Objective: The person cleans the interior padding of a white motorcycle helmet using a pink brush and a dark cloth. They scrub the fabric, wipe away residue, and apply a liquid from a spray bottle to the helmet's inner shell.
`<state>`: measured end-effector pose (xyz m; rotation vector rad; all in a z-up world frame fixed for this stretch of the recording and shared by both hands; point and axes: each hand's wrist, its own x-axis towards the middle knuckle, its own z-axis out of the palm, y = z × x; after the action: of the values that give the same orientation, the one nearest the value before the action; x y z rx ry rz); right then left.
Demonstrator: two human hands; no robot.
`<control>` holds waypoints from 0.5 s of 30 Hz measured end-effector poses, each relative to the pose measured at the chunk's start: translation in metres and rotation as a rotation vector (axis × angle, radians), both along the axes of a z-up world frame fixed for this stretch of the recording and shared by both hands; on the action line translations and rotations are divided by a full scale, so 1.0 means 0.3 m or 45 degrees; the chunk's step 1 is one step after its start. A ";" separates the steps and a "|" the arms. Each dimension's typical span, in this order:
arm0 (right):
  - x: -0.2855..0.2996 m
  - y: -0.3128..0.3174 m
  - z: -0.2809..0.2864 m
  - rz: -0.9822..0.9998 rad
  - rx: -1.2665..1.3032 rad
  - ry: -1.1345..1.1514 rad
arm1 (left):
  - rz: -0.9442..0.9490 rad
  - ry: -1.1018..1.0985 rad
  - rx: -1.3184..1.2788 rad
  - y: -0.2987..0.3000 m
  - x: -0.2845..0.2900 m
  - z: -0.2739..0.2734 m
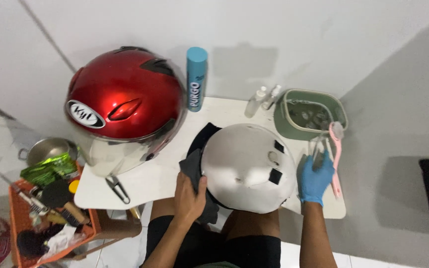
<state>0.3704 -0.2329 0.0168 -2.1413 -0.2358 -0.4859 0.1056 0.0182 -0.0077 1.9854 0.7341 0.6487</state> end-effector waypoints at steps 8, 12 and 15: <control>-0.208 0.023 0.110 0.101 0.216 0.069 | 0.013 -0.253 0.009 -0.008 -0.010 0.021; -0.366 0.098 0.324 0.197 0.239 0.077 | 0.071 -0.448 -0.093 -0.003 -0.040 -0.038; -0.458 0.151 0.434 0.422 0.141 0.146 | 0.197 -0.624 0.609 -0.025 -0.084 -0.121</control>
<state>0.2330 -0.1877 0.1471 -1.9642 -0.4782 -0.1791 0.0804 0.0106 -0.0442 2.0676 0.4557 1.4506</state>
